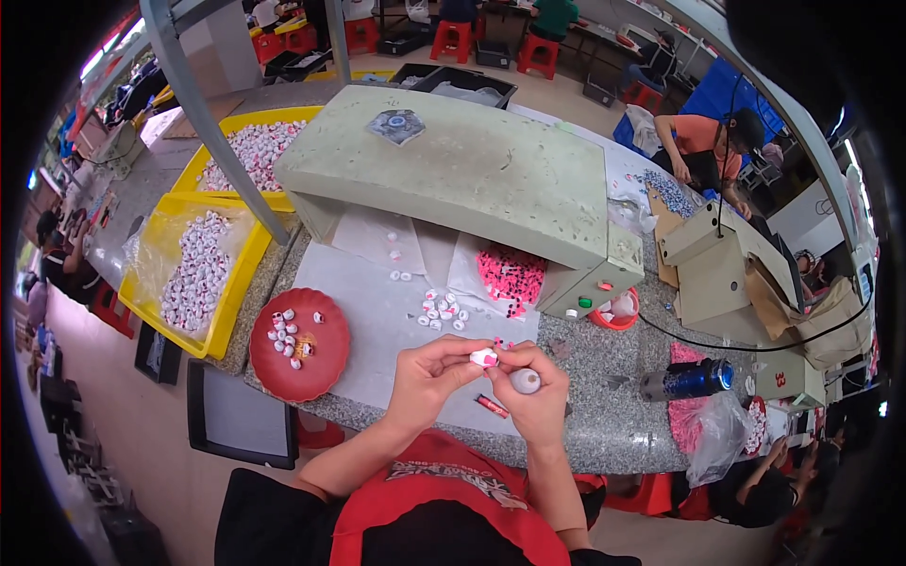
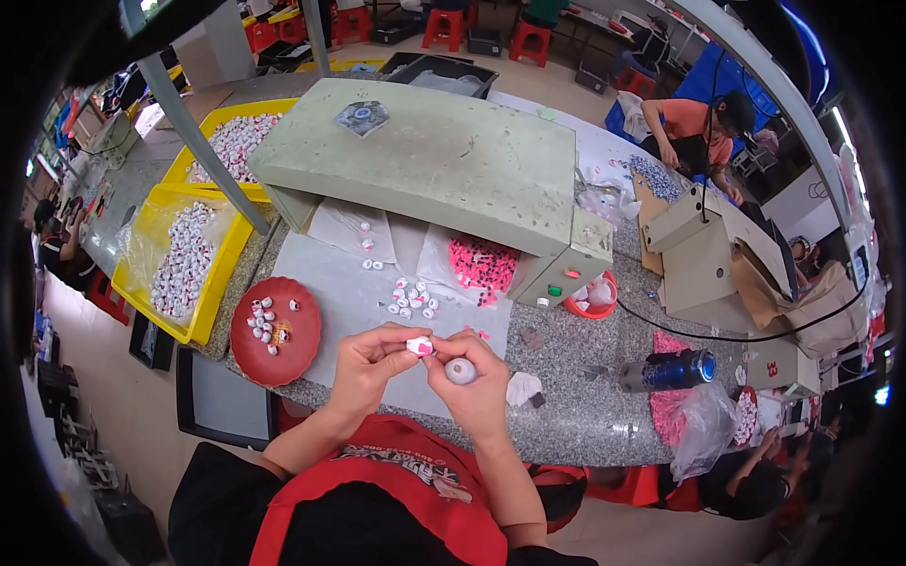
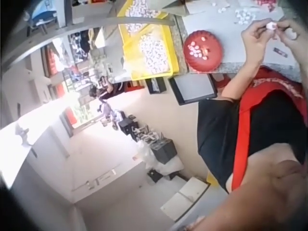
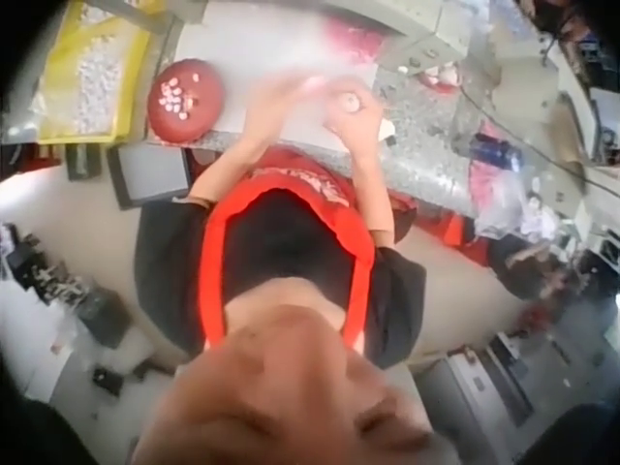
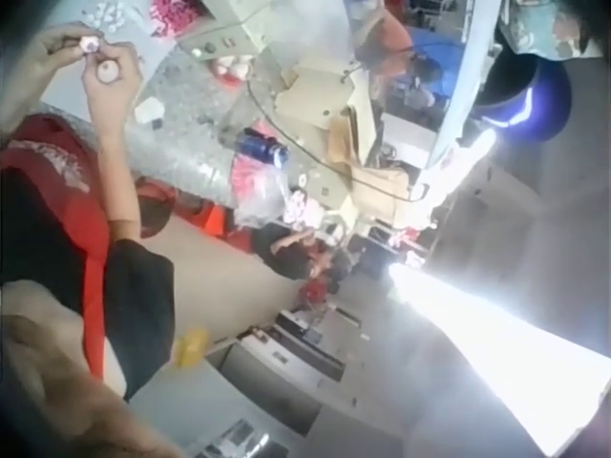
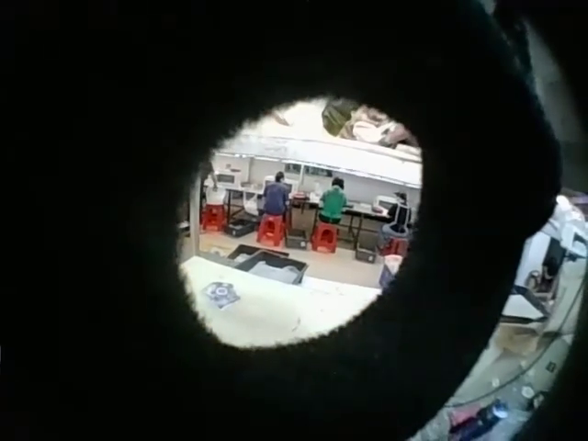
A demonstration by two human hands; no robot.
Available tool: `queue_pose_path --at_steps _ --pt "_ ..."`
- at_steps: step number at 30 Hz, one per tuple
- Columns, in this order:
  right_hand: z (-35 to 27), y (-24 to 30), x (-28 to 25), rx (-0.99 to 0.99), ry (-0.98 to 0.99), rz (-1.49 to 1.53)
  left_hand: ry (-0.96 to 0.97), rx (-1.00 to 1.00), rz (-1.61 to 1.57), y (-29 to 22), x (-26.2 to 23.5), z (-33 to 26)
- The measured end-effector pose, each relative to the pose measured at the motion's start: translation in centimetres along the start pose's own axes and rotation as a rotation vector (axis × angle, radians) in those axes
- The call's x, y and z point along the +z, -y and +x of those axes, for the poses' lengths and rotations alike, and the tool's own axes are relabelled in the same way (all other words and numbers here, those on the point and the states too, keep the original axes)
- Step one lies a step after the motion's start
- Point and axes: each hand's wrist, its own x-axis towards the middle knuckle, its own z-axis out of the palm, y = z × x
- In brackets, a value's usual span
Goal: Assembling small Hello Kitty charms by fitting them into circular white bases and applying adhesive.
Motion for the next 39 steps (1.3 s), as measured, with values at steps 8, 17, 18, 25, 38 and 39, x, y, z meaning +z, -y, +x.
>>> queue_pose_path --at_steps 8,17,18,25,38,39 --pt "0.0 1.2 0.0 -0.137 0.010 -0.080 0.042 -0.107 -0.051 -0.8 -0.6 0.2" --pt "-0.2 -0.6 -0.4 -0.019 0.117 0.323 0.201 0.055 0.133 -0.6 -1.5 -0.6" --pt "-0.2 -0.9 -0.4 0.035 0.122 0.360 0.197 0.054 0.132 -0.6 -1.5 -0.7" --pt "-0.3 -2.4 1.3 0.359 0.077 0.416 0.063 -0.096 0.127 0.4 -3.0 -1.0" --pt "-0.9 -11.0 2.9 0.627 -0.028 -0.001 -0.728 0.200 1.509 9.3 -21.8 3.4" --pt "-0.8 -10.8 2.9 0.623 -0.021 -0.003 -0.696 0.123 1.377 10.4 -21.2 6.0"
